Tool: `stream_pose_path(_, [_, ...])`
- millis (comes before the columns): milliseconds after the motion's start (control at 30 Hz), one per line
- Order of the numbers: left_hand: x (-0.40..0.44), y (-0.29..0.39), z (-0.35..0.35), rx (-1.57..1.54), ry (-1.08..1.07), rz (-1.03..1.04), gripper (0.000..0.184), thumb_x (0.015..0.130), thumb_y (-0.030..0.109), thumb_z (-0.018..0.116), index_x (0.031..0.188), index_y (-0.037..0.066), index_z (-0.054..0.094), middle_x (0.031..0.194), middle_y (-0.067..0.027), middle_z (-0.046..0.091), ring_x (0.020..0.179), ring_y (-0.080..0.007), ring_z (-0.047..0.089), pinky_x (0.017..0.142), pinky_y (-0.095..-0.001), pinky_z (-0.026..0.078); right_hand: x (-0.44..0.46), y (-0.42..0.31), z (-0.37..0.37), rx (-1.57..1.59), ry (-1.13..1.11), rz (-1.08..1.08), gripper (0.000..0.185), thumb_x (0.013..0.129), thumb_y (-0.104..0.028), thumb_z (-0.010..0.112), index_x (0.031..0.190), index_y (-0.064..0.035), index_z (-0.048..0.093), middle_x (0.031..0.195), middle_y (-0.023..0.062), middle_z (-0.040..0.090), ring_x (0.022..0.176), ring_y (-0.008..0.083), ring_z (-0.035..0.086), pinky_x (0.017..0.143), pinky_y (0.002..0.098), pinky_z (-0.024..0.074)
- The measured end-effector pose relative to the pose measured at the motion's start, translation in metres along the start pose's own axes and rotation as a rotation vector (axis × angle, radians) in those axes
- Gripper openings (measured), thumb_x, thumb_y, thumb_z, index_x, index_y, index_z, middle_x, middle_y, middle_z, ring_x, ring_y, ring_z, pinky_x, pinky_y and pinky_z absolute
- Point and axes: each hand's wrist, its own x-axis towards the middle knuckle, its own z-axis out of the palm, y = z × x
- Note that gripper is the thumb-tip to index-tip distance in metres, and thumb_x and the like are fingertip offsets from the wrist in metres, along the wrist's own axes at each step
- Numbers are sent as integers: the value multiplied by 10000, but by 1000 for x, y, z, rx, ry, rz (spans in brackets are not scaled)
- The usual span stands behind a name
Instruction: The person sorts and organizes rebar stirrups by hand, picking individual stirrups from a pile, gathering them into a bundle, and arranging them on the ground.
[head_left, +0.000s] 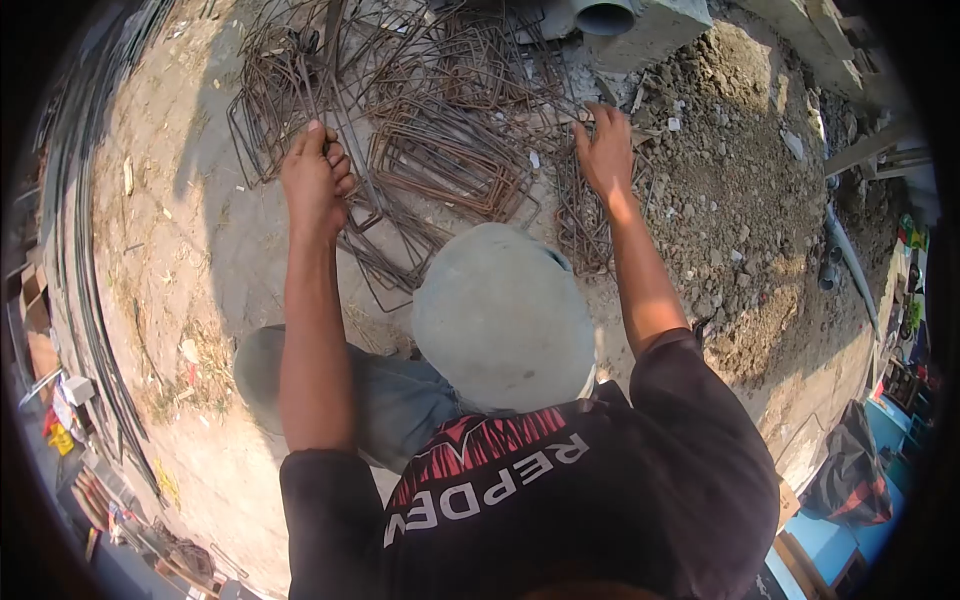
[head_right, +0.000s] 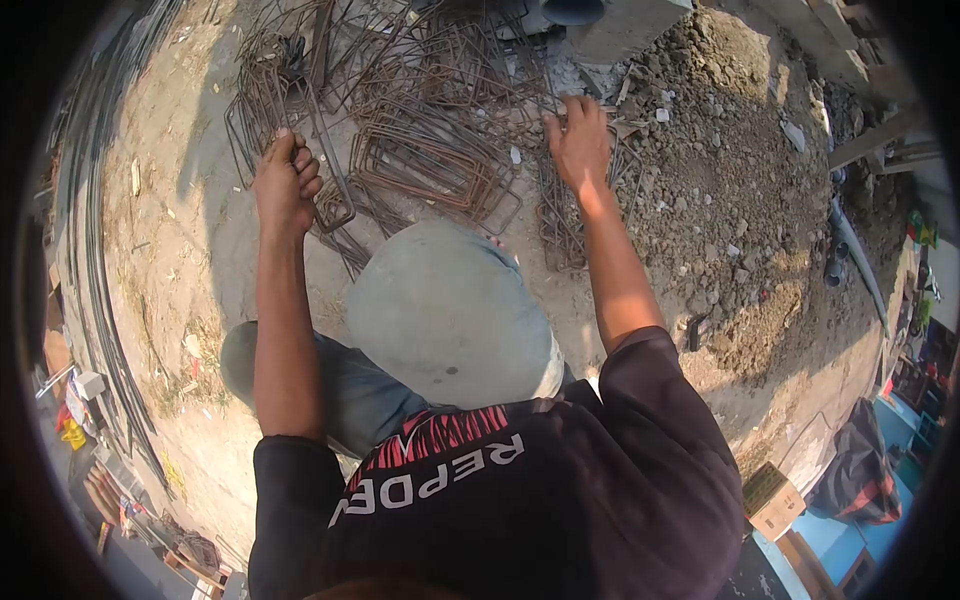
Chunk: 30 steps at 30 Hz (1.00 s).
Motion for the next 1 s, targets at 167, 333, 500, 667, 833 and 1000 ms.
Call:
stream_pose_path(167, [-11,9,0,-36,3,-20,232,1065,283,523,920,102,525,669,51,396,499,-38,298,405,-207,213,62,-24,22,-320,-381,-263,278,948,-289,635,1047,-44,721,1052,121,708,1053,347,607,955,467,449])
stream_pose_path(333, [-21,16,-8,-17,5,2,241,1071,279,509,909,101,521,655,57,378,493,-33,290,401,-202,203,100,-71,-81,-38,-74,-238,259,989,-268,617,994,-31,722,911,87,727,785,229,676,698,419,516])
stream_pose_path(500, [-10,15,-6,-115,-98,-17,274,1078,302,499,887,105,505,640,63,347,476,-33,257,393,-205,187,95,-67,-118,795,-81,199,236,1001,-233,640,962,-10,706,810,15,664,616,81,587,529,278,448])
stream_pose_path(667, [-14,17,5,-144,-127,-32,275,1076,312,502,894,105,507,639,60,350,476,-34,265,390,-209,187,67,-90,-122,517,191,106,225,1007,-201,637,969,9,707,813,36,672,630,112,583,581,281,468])
stream_pose_path(833, [-16,20,-3,-173,-145,-29,275,1069,320,516,894,109,507,638,50,358,474,-40,282,387,-213,190,55,-104,-150,184,433,-113,216,1012,-186,632,987,14,710,826,84,693,722,151,619,677,317,504])
stream_pose_path(1000, [-13,25,-8,-213,-124,-46,286,1074,329,501,895,106,510,635,54,351,474,-39,259,391,-213,184,60,-95,-152,364,411,-10,197,1009,-158,635,995,25,709,844,81,696,766,144,637,681,309,505])
